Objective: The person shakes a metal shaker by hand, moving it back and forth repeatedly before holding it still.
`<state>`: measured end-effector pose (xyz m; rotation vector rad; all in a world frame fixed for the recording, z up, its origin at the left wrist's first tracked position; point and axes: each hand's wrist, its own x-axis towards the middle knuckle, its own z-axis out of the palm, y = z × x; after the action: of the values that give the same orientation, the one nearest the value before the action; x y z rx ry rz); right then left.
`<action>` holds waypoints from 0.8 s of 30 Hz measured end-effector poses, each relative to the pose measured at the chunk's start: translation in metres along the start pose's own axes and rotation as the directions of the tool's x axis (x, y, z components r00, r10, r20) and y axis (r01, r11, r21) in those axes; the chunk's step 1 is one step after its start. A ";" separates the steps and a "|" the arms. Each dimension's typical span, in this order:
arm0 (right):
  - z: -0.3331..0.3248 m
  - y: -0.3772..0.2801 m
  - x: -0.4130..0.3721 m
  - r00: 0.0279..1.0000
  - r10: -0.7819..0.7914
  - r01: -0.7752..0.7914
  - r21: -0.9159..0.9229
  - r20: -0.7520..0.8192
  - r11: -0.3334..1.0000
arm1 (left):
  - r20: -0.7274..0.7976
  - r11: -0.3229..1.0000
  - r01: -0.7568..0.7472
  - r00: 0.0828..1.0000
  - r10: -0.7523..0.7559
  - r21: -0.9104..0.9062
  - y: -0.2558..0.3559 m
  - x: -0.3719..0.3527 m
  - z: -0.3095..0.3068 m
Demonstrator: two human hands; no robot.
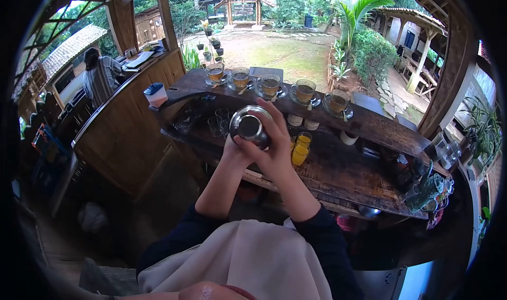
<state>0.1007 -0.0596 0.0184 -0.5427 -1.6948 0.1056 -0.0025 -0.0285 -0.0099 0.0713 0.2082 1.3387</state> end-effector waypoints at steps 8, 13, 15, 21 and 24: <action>-0.018 -0.049 -0.016 0.695 -0.706 0.700 -0.099 -0.134 0.707 | 0.915 0.992 -0.122 0.401 0.035 0.015 0.014 -0.042 0.015; -0.004 0.001 -0.009 0.992 -0.126 0.127 -0.152 0.016 0.980 | 0.254 0.974 0.195 0.942 -0.219 0.119 0.020 0.007 -0.021; 0.005 0.000 0.003 0.986 0.168 -0.167 0.056 -0.019 0.984 | -0.041 0.996 0.087 0.995 -0.088 -0.036 0.010 0.028 -0.035; 0.000 -0.064 -0.005 0.821 -0.566 0.560 -0.079 -0.082 0.824 | 0.604 0.954 0.288 0.748 -0.276 0.080 0.038 -0.050 0.032; 0.007 -0.071 0.018 0.416 -0.852 0.900 0.011 -0.319 0.435 | 0.791 0.992 0.101 0.600 -0.118 0.071 0.034 -0.042 0.012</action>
<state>0.0713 -0.1136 0.0593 0.5405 -1.4748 -0.5757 -0.0421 -0.0600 0.0124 0.6601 -0.5425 1.0612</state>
